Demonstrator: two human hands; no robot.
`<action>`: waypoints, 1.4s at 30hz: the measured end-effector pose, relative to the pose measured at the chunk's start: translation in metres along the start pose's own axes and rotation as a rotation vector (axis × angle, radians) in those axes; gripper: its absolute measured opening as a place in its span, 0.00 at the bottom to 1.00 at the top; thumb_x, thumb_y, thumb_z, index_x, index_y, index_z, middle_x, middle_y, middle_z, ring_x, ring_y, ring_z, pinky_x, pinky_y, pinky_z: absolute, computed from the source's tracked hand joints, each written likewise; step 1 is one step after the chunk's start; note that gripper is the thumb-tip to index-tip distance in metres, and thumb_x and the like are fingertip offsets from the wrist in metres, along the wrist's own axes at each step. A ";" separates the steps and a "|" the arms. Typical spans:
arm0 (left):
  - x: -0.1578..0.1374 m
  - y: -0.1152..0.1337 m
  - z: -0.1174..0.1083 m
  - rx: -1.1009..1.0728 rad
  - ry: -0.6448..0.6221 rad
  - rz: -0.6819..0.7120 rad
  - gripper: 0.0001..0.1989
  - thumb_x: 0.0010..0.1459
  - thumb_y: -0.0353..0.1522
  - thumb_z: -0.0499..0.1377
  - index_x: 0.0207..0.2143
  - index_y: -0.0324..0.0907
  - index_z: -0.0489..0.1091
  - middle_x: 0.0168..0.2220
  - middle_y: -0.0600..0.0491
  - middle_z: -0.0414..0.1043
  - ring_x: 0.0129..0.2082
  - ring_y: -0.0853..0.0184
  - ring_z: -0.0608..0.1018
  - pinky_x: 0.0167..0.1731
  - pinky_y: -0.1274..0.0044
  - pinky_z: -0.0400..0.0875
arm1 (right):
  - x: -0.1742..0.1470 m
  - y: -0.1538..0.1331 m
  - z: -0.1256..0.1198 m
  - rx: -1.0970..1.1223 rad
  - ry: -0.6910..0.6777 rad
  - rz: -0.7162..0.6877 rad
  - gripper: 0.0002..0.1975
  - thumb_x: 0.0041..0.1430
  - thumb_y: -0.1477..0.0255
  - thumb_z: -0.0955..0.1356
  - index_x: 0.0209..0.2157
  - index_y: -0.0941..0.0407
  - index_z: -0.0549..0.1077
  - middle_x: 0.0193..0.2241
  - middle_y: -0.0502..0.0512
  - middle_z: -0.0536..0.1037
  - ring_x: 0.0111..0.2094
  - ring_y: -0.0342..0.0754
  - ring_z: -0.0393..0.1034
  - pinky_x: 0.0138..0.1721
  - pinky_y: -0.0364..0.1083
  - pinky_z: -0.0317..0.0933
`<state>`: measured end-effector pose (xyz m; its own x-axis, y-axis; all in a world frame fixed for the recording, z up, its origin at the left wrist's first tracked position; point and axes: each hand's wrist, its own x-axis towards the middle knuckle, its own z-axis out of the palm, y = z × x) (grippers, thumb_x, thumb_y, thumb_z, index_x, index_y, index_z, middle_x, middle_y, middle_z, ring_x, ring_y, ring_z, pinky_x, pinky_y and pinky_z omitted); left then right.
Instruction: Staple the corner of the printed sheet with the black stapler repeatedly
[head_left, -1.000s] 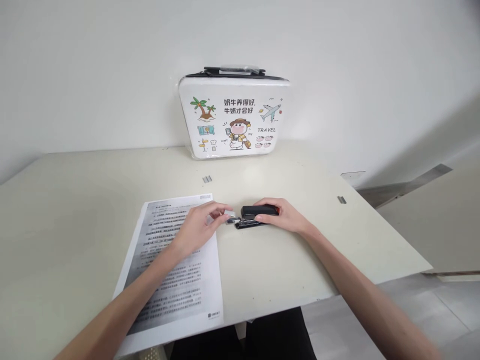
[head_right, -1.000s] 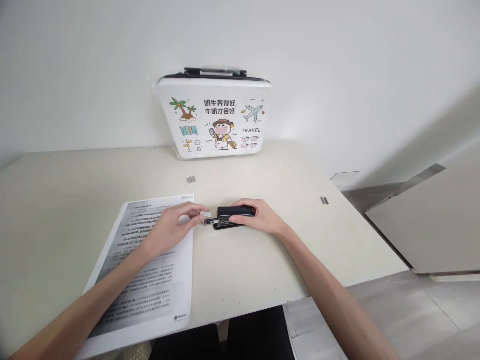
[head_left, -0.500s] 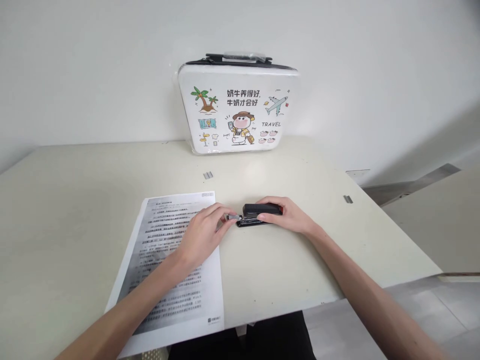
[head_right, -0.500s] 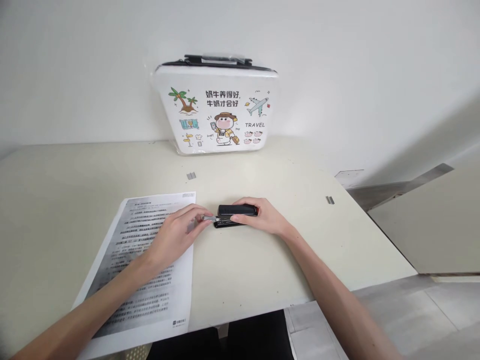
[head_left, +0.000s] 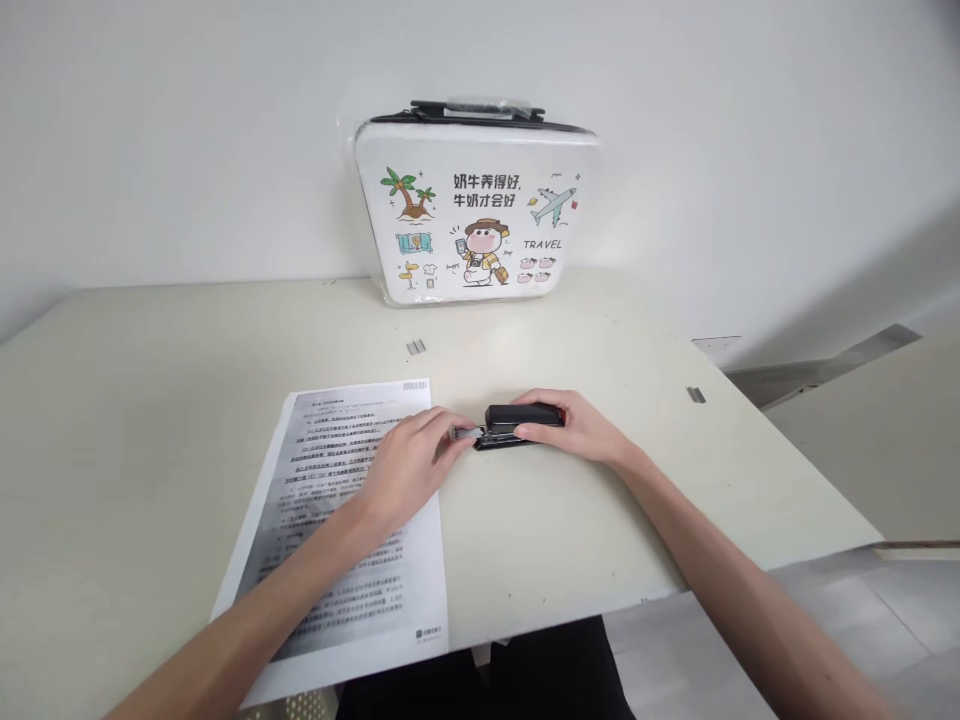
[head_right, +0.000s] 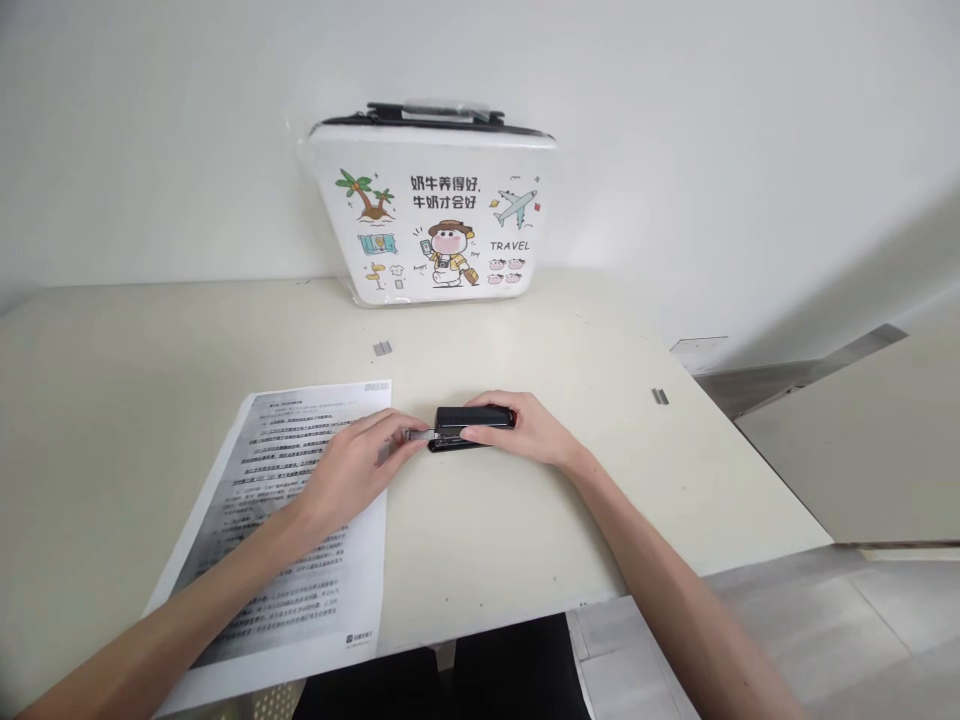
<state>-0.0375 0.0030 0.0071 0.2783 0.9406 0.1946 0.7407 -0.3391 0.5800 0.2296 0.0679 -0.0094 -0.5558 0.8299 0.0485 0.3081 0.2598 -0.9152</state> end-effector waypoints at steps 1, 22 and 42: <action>0.001 -0.002 -0.003 0.007 -0.015 0.007 0.09 0.71 0.39 0.59 0.47 0.47 0.77 0.42 0.55 0.80 0.40 0.62 0.81 0.43 0.70 0.73 | 0.000 0.000 0.000 0.006 0.008 0.000 0.19 0.60 0.54 0.75 0.45 0.52 0.81 0.43 0.55 0.84 0.43 0.53 0.78 0.44 0.50 0.71; 0.047 -0.011 -0.005 -0.067 -0.316 0.314 0.18 0.61 0.50 0.68 0.33 0.45 0.75 0.33 0.55 0.77 0.35 0.63 0.77 0.36 0.74 0.65 | -0.004 0.004 0.006 0.180 -0.013 -0.096 0.17 0.52 0.58 0.80 0.41 0.52 0.83 0.40 0.53 0.84 0.42 0.52 0.78 0.45 0.49 0.69; 0.008 -0.059 -0.019 0.228 0.130 -0.134 0.18 0.66 0.50 0.57 0.42 0.45 0.66 0.46 0.46 0.75 0.50 0.53 0.74 0.60 0.58 0.61 | -0.008 -0.005 0.010 0.201 0.035 -0.065 0.21 0.50 0.57 0.80 0.42 0.53 0.84 0.43 0.56 0.86 0.45 0.53 0.79 0.49 0.50 0.71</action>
<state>-0.0902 0.0310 -0.0104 0.0991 0.9666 0.2364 0.8878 -0.1932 0.4177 0.2249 0.0552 -0.0091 -0.5416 0.8320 0.1204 0.1108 0.2126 -0.9708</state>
